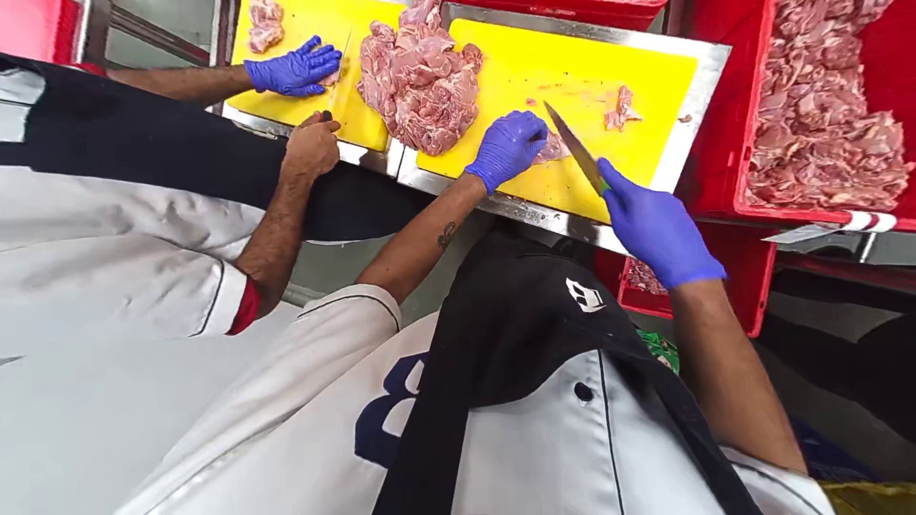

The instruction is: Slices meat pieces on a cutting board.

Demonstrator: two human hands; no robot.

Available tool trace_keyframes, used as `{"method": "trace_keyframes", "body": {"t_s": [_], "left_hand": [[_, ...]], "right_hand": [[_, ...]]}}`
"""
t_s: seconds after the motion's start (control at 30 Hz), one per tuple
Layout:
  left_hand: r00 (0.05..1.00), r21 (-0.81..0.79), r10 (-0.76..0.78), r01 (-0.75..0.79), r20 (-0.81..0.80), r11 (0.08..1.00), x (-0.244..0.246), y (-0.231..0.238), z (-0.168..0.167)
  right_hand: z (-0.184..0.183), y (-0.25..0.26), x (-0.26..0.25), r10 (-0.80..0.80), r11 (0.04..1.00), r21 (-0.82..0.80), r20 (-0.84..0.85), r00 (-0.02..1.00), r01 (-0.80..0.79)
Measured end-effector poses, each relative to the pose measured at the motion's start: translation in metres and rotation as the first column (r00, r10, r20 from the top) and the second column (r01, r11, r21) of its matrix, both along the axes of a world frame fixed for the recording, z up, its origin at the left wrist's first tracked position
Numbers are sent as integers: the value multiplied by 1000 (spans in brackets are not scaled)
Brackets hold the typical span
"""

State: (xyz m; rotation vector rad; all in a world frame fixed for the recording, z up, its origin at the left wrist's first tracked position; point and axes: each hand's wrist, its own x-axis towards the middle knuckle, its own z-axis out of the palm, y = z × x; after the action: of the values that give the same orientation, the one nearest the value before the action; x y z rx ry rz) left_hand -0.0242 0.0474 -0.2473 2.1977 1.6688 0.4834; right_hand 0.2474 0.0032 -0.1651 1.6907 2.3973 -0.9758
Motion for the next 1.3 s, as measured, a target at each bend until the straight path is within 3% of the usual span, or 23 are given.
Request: {"method": "trace_keyframes", "body": {"t_s": [0.1,0.17,0.3,0.4,0.5,0.6,0.67,0.73,0.83,0.97,1.07,1.13,1.3], "left_hand": [[1000,-76,-19,19,-3,997,8,2,-9],[1000,-63,6,-5,7,998,7,-3,-15],[997,-52,45,-42,56,998,2,-3,-18],[997,-60,73,-71,38,996,0,7,-9],[988,-89,-152,148,-34,985,0,32,2],[866,-299,-432,355,-253,886,1,45,17],[780,-384,-532,404,-330,830,-9,46,30],[798,-388,-552,442,-243,809,-35,42,44],[873,-342,-467,486,144,804,-76,32,74],[826,-304,-303,477,475,824,-106,20,117],[786,-256,-250,455,565,853,-109,18,137],[773,-226,-250,450,584,864,-107,22,140],[736,-199,-139,352,662,915,-76,29,123]], "right_hand": [[-1,15,-19,91,994,44,132,987,-98],[-11,-5,4,119,992,16,157,980,-123],[-11,-64,72,125,992,-5,131,983,-126],[-13,-53,83,71,997,-41,23,997,-70],[-39,-15,91,-183,973,-176,-169,969,153],[-56,-15,100,-391,896,-346,-319,863,278],[-47,-27,104,-400,890,-353,-298,867,290],[-31,-37,100,-340,932,-220,-248,907,289],[-30,-39,68,-274,960,-27,-265,924,277],[-42,-19,-20,-91,996,-14,-269,959,91],[-51,-8,-71,22,999,-24,-240,970,-28],[-57,-3,-72,-50,999,-27,-224,973,45],[-62,6,1,-404,914,-68,-193,894,399]]}}
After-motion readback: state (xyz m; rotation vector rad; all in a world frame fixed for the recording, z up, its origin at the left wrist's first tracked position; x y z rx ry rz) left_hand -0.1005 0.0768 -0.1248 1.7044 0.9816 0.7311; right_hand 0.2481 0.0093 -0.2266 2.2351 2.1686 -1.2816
